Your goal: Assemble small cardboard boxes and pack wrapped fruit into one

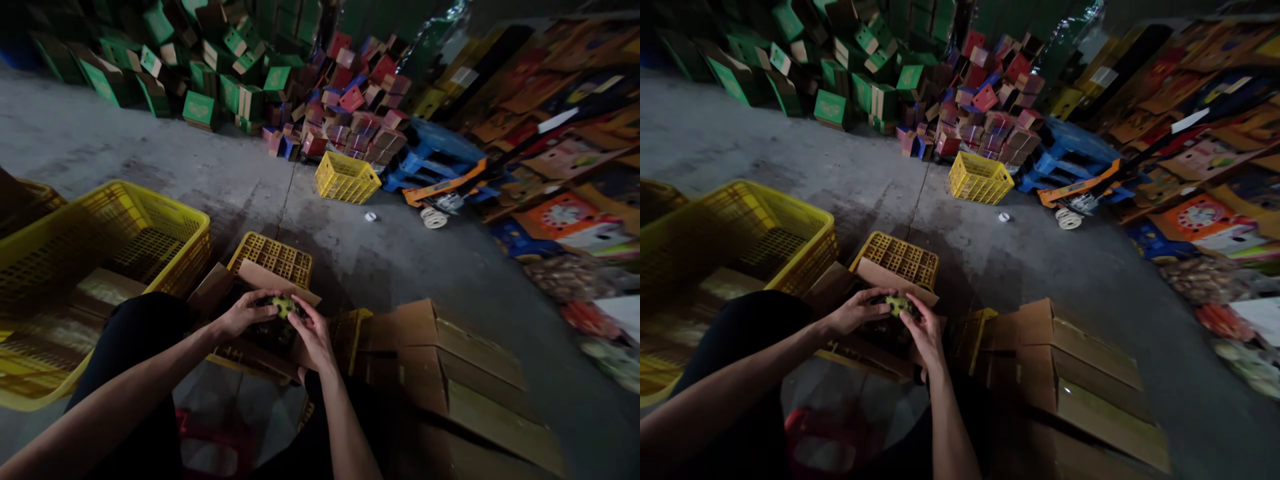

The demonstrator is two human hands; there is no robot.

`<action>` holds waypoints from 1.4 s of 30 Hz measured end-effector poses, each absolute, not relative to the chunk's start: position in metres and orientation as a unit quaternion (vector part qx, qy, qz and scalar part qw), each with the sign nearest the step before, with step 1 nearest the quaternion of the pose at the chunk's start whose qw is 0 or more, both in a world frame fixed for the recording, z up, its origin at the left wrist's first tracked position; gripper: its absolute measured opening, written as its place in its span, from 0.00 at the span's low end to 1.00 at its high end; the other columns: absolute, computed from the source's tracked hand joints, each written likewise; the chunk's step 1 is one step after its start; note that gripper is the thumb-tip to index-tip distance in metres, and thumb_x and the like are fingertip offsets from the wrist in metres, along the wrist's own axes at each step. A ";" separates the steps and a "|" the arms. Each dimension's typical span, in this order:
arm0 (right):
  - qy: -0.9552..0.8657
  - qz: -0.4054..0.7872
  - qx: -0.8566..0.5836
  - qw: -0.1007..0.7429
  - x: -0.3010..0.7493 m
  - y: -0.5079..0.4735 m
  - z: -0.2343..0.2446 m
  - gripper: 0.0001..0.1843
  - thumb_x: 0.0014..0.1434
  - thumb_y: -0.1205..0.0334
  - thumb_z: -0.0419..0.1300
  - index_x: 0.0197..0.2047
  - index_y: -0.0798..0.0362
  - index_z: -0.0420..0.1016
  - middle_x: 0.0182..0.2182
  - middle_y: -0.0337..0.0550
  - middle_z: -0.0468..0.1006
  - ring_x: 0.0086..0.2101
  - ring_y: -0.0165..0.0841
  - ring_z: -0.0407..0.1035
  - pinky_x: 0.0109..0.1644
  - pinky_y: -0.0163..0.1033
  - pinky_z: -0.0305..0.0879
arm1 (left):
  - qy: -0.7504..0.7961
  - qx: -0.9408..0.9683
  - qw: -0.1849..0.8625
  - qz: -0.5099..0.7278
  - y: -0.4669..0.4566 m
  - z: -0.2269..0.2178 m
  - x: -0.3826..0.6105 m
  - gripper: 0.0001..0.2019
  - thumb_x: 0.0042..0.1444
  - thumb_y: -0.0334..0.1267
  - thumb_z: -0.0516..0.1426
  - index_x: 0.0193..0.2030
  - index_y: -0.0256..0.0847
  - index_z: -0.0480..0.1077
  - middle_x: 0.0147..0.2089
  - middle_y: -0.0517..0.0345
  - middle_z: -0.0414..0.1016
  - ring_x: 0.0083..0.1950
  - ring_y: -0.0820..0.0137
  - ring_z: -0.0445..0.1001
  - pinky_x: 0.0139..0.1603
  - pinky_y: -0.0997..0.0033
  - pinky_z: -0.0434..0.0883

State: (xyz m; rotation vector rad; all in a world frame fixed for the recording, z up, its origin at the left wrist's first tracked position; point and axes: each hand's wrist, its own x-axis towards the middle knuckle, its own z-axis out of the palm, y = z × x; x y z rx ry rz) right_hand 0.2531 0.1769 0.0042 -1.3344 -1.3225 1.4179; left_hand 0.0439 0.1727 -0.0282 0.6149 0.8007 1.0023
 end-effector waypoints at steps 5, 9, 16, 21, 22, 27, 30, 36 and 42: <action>-0.511 0.556 -0.519 0.400 0.252 0.176 0.005 0.27 0.52 0.48 0.74 0.54 0.42 0.82 0.55 0.42 0.82 0.58 0.48 0.73 0.66 0.56 0.66 | 0.368 0.277 0.759 0.461 0.173 -0.026 0.042 0.32 0.46 0.42 0.75 0.59 0.45 0.76 0.64 0.49 0.75 0.61 0.54 0.75 0.64 0.53 0.71; -0.503 0.561 -0.522 0.400 0.252 0.175 0.005 0.27 0.51 0.48 0.74 0.54 0.43 0.82 0.55 0.42 0.82 0.58 0.48 0.73 0.66 0.55 0.66 | 0.362 0.263 0.777 0.442 0.171 -0.024 0.041 0.32 0.45 0.42 0.75 0.59 0.45 0.76 0.63 0.48 0.76 0.61 0.54 0.75 0.64 0.51 0.71; -0.501 0.579 -0.500 0.405 0.252 0.174 0.005 0.26 0.52 0.48 0.73 0.54 0.42 0.81 0.56 0.42 0.81 0.59 0.47 0.72 0.66 0.54 0.66 | 0.368 0.281 0.758 0.460 0.171 -0.025 0.044 0.29 0.45 0.43 0.75 0.54 0.41 0.78 0.55 0.49 0.80 0.54 0.59 0.79 0.60 0.58 0.73; -0.521 0.550 -0.487 0.434 0.254 0.176 0.001 0.28 0.53 0.50 0.73 0.57 0.40 0.79 0.66 0.40 0.70 0.69 0.45 0.58 0.72 0.53 0.57 | 0.385 0.344 0.714 0.472 0.174 -0.024 0.043 0.31 0.46 0.45 0.74 0.57 0.41 0.77 0.51 0.51 0.81 0.50 0.61 0.79 0.56 0.60 0.74; -0.518 0.553 -0.489 0.433 0.254 0.176 -0.001 0.29 0.53 0.50 0.73 0.59 0.40 0.78 0.67 0.39 0.69 0.69 0.45 0.57 0.72 0.53 0.57 | 0.388 0.362 0.703 0.474 0.175 -0.023 0.043 0.30 0.45 0.45 0.74 0.56 0.41 0.77 0.51 0.51 0.82 0.50 0.60 0.79 0.56 0.60 0.73; -0.462 0.623 -0.492 0.395 0.257 0.175 -0.010 0.40 0.54 0.50 0.72 0.68 0.35 0.66 0.68 0.42 0.67 0.60 0.45 0.71 0.58 0.53 0.74 | 0.385 0.412 0.678 0.472 0.176 -0.018 0.042 0.28 0.47 0.43 0.73 0.56 0.41 0.77 0.55 0.49 0.80 0.55 0.57 0.78 0.62 0.58 0.71; -0.487 0.600 -0.497 0.394 0.260 0.175 -0.013 0.42 0.53 0.53 0.74 0.69 0.36 0.65 0.65 0.43 0.71 0.60 0.44 0.70 0.61 0.53 0.70 | 0.372 0.422 0.682 0.467 0.174 -0.016 0.041 0.36 0.47 0.40 0.73 0.64 0.45 0.72 0.62 0.49 0.76 0.61 0.56 0.75 0.65 0.57 0.69; -0.536 0.563 -0.479 0.407 0.260 0.173 -0.009 0.47 0.51 0.57 0.75 0.70 0.36 0.62 0.58 0.41 0.75 0.58 0.41 0.70 0.66 0.50 0.64 | 0.402 0.382 0.697 0.455 0.171 -0.022 0.044 0.42 0.47 0.43 0.74 0.69 0.45 0.67 0.60 0.49 0.77 0.63 0.54 0.73 0.65 0.56 0.68; -0.526 0.580 -0.473 0.404 0.253 0.169 -0.001 0.51 0.48 0.58 0.75 0.72 0.37 0.58 0.57 0.44 0.75 0.55 0.43 0.72 0.61 0.50 0.69 | 0.400 0.408 0.691 0.442 0.175 -0.029 0.046 0.27 0.48 0.48 0.73 0.54 0.40 0.79 0.50 0.50 0.83 0.53 0.56 0.79 0.59 0.60 0.72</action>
